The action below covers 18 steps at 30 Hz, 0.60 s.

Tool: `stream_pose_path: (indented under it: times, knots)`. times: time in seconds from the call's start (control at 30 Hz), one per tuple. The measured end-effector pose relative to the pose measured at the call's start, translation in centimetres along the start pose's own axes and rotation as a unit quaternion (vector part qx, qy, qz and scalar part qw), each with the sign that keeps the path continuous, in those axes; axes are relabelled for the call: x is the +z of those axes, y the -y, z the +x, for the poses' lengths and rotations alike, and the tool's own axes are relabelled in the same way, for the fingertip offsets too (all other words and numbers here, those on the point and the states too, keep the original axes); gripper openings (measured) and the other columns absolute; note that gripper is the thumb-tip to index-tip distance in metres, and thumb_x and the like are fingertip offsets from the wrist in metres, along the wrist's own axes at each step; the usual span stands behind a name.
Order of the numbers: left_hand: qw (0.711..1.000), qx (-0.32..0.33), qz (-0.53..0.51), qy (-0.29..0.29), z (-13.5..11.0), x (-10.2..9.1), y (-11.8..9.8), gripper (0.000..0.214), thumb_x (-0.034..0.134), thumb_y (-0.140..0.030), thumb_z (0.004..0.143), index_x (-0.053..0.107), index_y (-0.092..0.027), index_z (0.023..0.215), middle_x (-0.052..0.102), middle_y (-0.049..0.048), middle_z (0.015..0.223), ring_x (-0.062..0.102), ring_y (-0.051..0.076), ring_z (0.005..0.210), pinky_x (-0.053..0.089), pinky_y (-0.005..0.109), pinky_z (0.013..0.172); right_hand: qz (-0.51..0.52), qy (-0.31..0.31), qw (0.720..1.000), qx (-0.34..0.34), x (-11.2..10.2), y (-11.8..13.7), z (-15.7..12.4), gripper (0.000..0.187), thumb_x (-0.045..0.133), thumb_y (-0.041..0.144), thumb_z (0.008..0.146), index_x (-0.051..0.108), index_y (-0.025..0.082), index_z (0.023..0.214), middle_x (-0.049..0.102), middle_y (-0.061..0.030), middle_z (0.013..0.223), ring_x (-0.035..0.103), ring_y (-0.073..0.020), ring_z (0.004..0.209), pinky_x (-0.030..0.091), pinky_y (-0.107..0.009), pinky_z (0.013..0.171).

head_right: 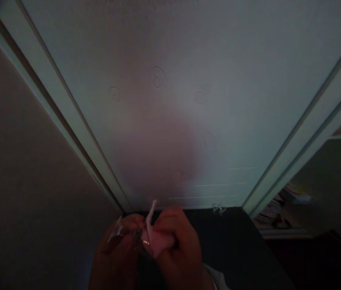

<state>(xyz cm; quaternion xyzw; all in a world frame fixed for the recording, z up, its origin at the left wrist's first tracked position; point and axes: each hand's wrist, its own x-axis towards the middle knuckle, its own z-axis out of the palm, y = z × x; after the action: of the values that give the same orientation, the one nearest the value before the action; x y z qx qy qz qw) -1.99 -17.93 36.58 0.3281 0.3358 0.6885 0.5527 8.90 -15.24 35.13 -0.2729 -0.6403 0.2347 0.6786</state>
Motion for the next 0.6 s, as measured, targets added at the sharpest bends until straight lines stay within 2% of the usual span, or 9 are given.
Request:
stream_pose_path:
  times: [0.2,0.37,0.6]
  knots:
    - [1.0,-0.012,-0.01,0.019,-0.1,-0.1,0.1,0.015,0.075,-0.03,0.065,0.07,-0.018,0.072,0.058,-0.0008,0.06,0.051,0.01,0.052,0.042,0.018,0.047,0.033,0.033,0.999,-0.023,-0.1,0.2,0.0,0.024,0.055,0.006,0.073,0.059,0.023,0.089,0.059,-0.0004,0.071,0.055,-0.0157,0.063,0.046,-0.027,0.054]
    - [0.999,-0.018,-0.014,0.029,-0.3,0.1,-0.1,0.014,0.073,-0.03,0.067,0.069,-0.018,0.073,0.055,-0.0011,0.06,0.049,0.01,0.052,0.04,0.017,0.047,0.006,0.048,0.999,-0.003,-0.2,0.4,-0.1,0.018,0.054,0.009,0.075,0.059,0.022,0.087,0.055,0.0012,0.063,0.049,-0.0133,0.055,0.04,-0.023,0.047]
    - [0.996,0.043,0.038,0.062,-0.5,0.0,-1.0,0.009,0.073,-0.028,0.067,0.071,-0.02,0.071,0.053,-0.0007,0.065,0.048,0.011,0.059,0.042,0.017,0.054,0.051,0.059,0.996,0.038,0.0,0.2,-0.8,0.022,0.053,0.005,0.073,0.056,0.023,0.084,0.049,0.0039,0.063,0.048,-0.0114,0.056,0.038,-0.021,0.05]
